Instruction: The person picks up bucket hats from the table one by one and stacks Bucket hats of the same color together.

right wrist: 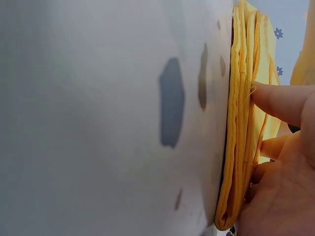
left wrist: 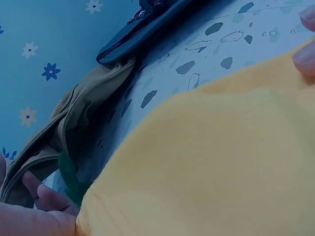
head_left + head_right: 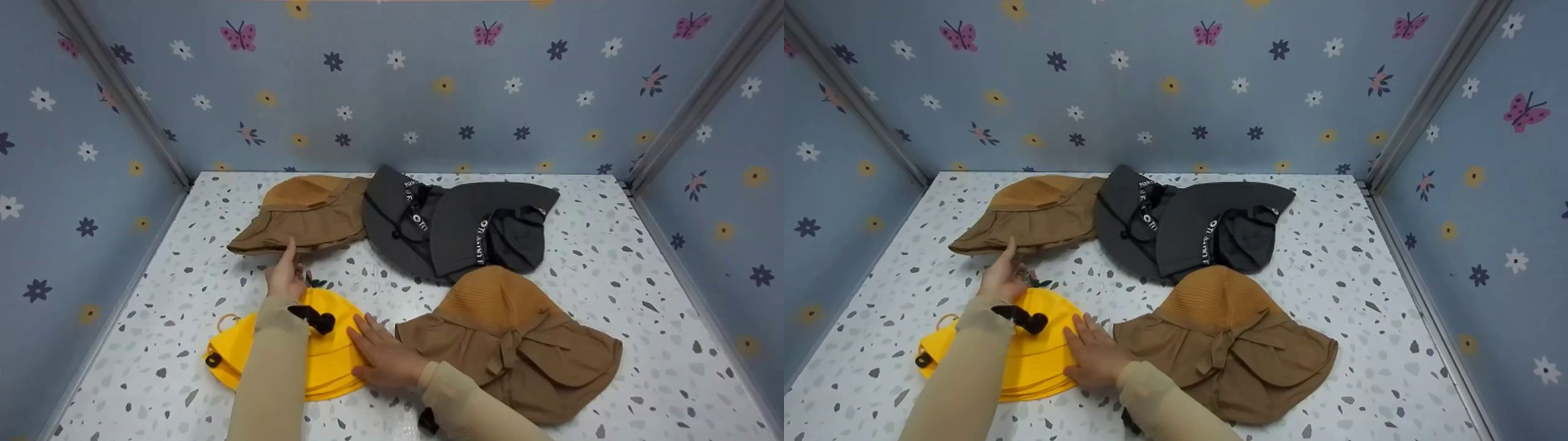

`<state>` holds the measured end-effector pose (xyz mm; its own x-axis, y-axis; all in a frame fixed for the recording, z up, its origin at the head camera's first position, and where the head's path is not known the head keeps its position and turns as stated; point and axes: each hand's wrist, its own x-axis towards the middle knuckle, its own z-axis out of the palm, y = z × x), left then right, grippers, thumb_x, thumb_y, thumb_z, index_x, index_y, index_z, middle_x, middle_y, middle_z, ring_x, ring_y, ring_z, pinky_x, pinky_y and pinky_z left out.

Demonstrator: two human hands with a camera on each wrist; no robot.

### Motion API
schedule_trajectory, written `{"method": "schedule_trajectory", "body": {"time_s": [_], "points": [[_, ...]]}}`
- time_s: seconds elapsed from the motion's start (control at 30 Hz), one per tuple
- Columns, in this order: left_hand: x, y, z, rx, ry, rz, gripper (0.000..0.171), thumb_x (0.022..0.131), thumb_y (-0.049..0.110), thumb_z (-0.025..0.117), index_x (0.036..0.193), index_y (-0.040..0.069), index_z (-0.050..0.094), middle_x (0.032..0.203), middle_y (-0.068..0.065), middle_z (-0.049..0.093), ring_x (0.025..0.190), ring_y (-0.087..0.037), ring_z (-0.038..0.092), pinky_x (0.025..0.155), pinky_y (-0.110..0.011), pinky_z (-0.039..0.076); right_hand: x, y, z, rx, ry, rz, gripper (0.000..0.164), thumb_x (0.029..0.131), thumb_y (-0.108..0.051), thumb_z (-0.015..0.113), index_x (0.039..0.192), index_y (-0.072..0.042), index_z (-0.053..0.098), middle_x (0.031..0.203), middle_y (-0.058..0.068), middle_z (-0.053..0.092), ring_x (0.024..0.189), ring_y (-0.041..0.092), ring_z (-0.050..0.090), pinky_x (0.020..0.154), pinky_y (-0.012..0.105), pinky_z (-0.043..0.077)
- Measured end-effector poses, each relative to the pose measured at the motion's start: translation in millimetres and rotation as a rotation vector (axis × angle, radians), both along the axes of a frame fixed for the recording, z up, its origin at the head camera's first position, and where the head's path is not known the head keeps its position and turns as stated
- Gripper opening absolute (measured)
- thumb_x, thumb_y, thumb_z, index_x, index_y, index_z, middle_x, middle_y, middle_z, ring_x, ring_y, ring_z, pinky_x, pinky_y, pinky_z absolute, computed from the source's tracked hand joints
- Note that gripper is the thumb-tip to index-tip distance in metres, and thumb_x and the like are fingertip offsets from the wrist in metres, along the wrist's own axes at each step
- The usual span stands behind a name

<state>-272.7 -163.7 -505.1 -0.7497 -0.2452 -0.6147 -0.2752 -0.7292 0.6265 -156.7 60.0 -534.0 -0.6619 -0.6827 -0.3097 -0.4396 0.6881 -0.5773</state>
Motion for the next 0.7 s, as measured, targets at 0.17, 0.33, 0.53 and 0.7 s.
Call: {"method": "schedule_trajectory", "body": {"time_s": [0.17,0.33,0.53,0.7], "points": [[1.3,3.0,3.4,-0.042,0.011,-0.004,0.070,0.089,0.040,0.071,0.142,0.018,0.029,0.090,0.000,0.040,0.072,-0.014,0.031,0.070,-0.026,0.031,-0.4,0.0,-0.2,0.003,-0.007,-0.002,0.070,0.103,-0.039,0.049,0.160,-0.014,0.016,0.168,0.003,-0.004,0.155,0.022,-0.006,0.126,0.042,0.012],[1.5,6.7,4.9,-0.159,0.000,-0.047,0.070,0.090,0.042,0.069,0.138,0.011,0.029,0.098,0.000,0.033,0.078,-0.014,0.030,0.079,-0.027,0.030,0.6,-1.1,-0.7,0.011,-0.010,-0.011,0.069,0.103,-0.041,0.048,0.160,-0.017,0.016,0.168,0.000,-0.004,0.155,0.020,-0.006,0.126,0.042,0.012],[-0.2,9.9,1.0,-0.291,0.045,-0.125,0.077,0.098,0.030,0.060,0.154,0.009,0.011,0.109,-0.001,0.031,0.099,-0.018,0.035,0.102,-0.033,0.029,1.1,-1.1,1.2,0.016,-0.014,-0.030,0.070,0.103,-0.040,0.048,0.160,-0.018,0.015,0.168,-0.001,-0.006,0.155,0.020,-0.007,0.126,0.045,0.012],[0.3,11.3,-3.0,-0.458,0.029,-0.257,0.083,0.102,0.034,0.047,0.159,0.013,-0.010,0.164,-0.011,0.010,0.150,-0.024,0.018,0.124,-0.038,0.017,0.5,-2.4,1.9,0.017,-0.022,-0.034,0.070,0.103,-0.040,0.049,0.160,-0.019,0.016,0.168,-0.002,-0.005,0.155,0.019,-0.007,0.126,0.044,0.012]]}}
